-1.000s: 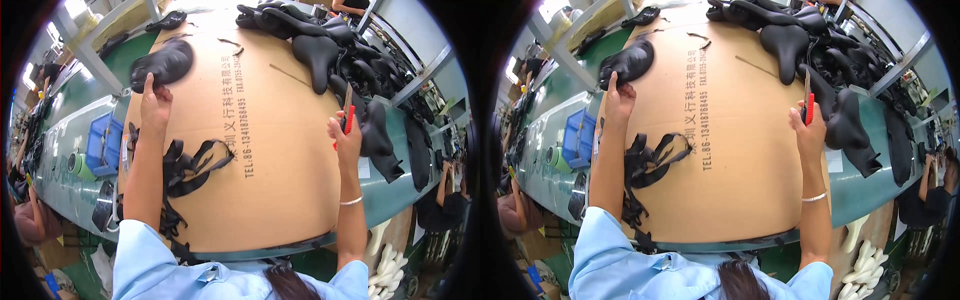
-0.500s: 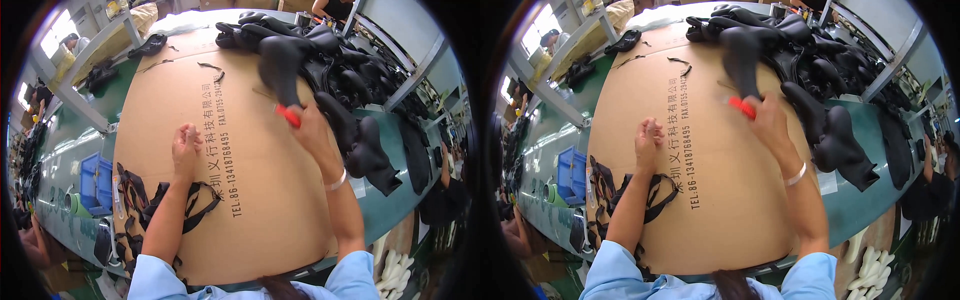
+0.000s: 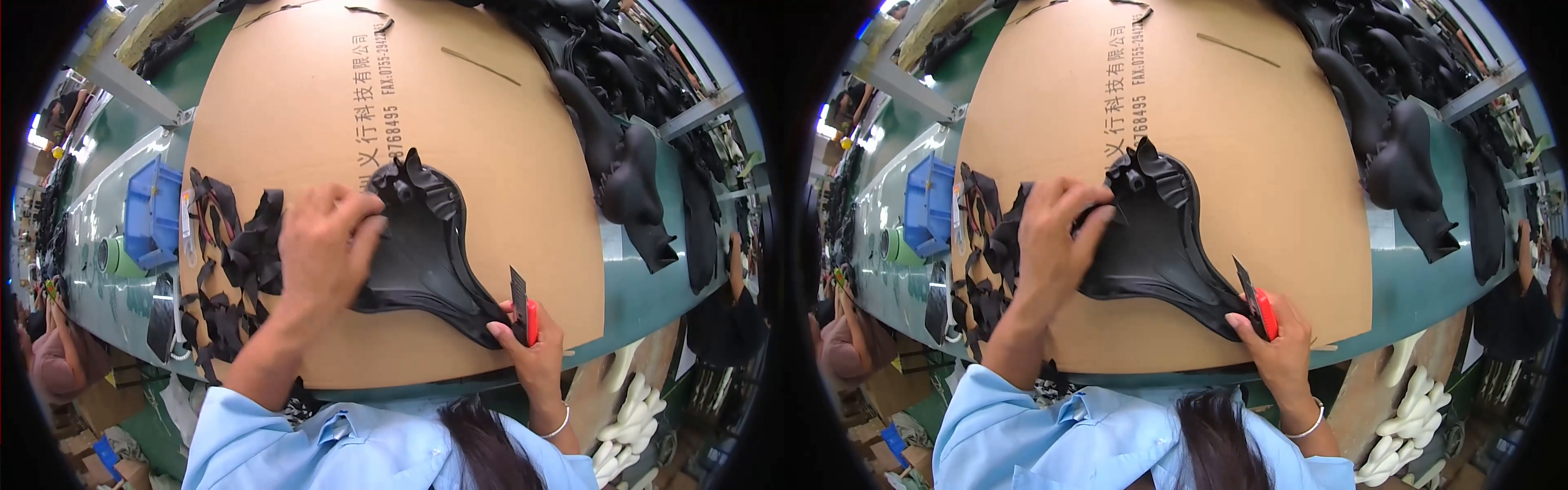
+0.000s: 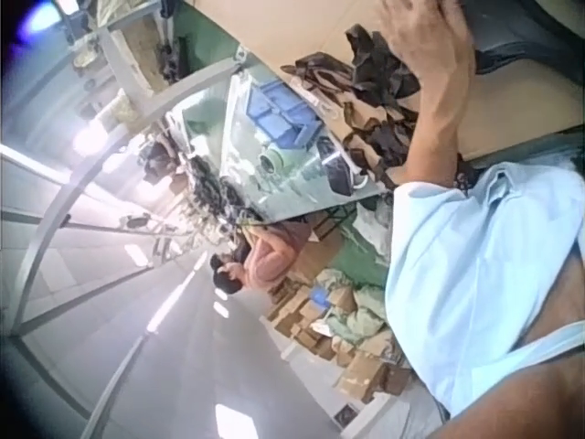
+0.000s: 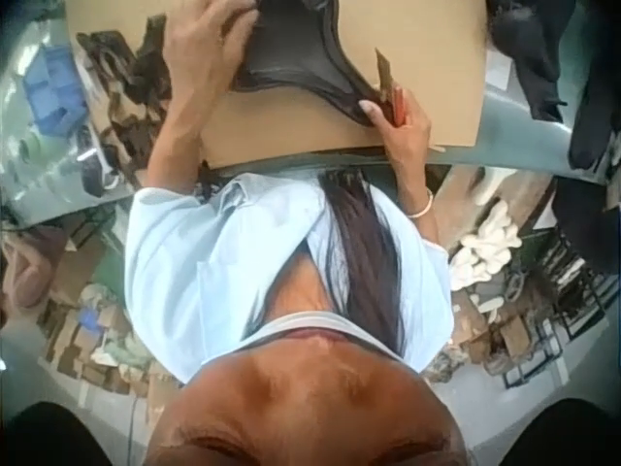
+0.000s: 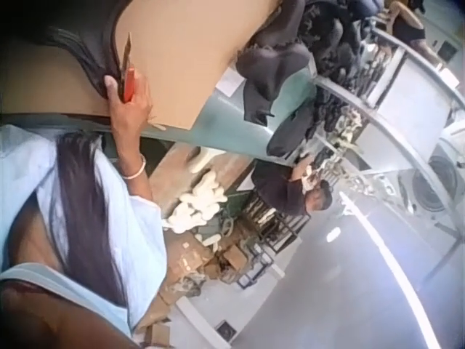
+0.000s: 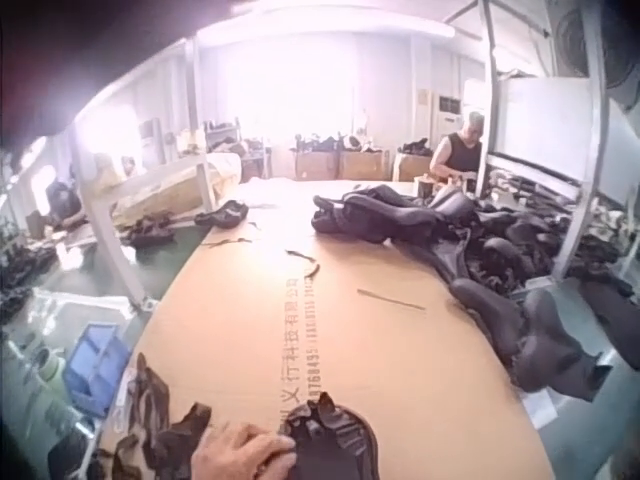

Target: Trim excess material from the edges of bicycle seats using a utility knife.

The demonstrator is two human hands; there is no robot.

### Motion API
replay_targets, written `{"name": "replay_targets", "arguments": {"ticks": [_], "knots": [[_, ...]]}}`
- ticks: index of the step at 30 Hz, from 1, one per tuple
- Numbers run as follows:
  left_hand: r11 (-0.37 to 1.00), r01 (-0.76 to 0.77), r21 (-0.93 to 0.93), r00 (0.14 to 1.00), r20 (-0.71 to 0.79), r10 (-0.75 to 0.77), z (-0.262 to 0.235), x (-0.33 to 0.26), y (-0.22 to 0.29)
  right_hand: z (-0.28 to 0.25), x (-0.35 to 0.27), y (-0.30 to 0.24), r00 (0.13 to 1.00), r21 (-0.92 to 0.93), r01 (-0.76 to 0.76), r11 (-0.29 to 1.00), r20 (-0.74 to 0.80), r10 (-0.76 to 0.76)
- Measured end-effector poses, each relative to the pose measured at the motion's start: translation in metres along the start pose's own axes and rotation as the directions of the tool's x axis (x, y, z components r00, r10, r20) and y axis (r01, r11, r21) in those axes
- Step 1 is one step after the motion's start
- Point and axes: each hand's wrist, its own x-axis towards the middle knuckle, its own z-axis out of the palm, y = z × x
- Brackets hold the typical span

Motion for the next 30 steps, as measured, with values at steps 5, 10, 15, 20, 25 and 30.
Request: {"name": "replay_targets", "arguments": {"ticks": [5, 10, 15, 20, 25, 30], "knots": [[0.978, 0.116, -0.173, 0.991, 0.082, -0.103, 0.04, -0.031, 0.056, 0.002, -0.019, -0.014, 0.993, 0.089, -0.121, 0.989, -0.005, 0.122], [0.907, 0.26, -0.331, 0.962, 0.171, -0.213, 0.039, -0.037, 0.056, 0.037, 0.02, -0.031, 0.882, -0.33, 0.453, 0.828, 0.029, -0.471], [0.888, 0.292, -0.356, 0.938, 0.287, -0.193, 0.033, -0.04, 0.052, 0.039, 0.027, -0.034, 0.925, -0.186, 0.37, 0.91, -0.012, -0.379], [0.869, 0.365, -0.334, 0.914, 0.304, -0.268, 0.036, -0.039, 0.055, 0.044, 0.018, -0.04, 0.907, -0.158, 0.419, 0.894, 0.047, -0.417], [0.842, 0.364, -0.397, 0.931, 0.185, -0.315, 0.044, -0.039, 0.052, 0.031, 0.022, -0.035, 0.952, -0.005, 0.292, 0.956, 0.096, -0.29], [0.771, 0.354, -0.53, 0.932, 0.129, -0.339, 0.04, -0.044, 0.047, -0.005, 0.008, -0.021, 0.814, -0.308, 0.579, 0.755, 0.159, -0.559]]}}
